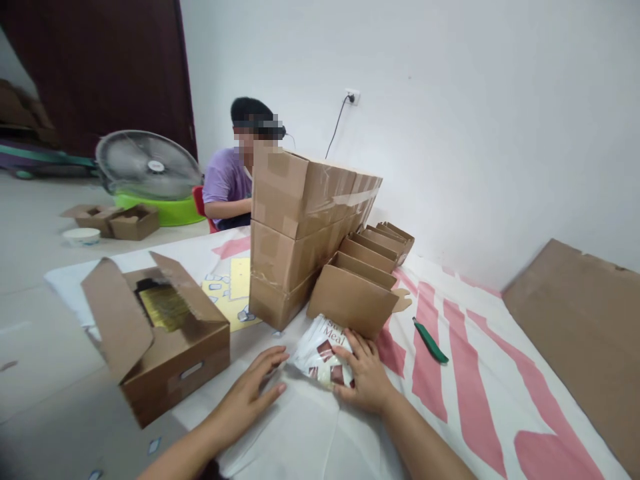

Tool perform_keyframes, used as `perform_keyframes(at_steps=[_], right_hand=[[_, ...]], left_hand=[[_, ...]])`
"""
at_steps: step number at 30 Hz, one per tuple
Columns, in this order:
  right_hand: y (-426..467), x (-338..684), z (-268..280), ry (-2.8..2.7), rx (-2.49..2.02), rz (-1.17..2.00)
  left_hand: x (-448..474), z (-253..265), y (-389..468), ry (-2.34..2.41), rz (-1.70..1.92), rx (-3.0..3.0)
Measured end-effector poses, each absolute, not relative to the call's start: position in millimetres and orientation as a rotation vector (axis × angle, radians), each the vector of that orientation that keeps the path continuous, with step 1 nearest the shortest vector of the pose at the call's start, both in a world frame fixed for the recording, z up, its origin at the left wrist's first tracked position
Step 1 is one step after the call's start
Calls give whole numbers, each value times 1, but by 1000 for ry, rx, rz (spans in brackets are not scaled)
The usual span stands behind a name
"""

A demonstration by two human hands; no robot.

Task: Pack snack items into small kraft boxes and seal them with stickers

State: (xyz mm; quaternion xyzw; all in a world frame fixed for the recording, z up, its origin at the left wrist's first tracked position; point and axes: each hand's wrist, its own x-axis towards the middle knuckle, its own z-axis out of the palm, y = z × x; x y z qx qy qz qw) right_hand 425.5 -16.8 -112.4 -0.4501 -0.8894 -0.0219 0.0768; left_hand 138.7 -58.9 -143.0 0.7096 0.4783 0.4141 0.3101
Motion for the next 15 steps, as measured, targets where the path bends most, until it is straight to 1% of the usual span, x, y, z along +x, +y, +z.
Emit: perform_keyframes(at_steps=[9, 15], right_hand=[[19, 430, -121, -2603, -1546, -170], [2, 415, -136, -2450, -1691, -306]], left_hand=[[139, -138, -61, 1242, 1034, 1901], [140, -136, -61, 1186, 1053, 1976]])
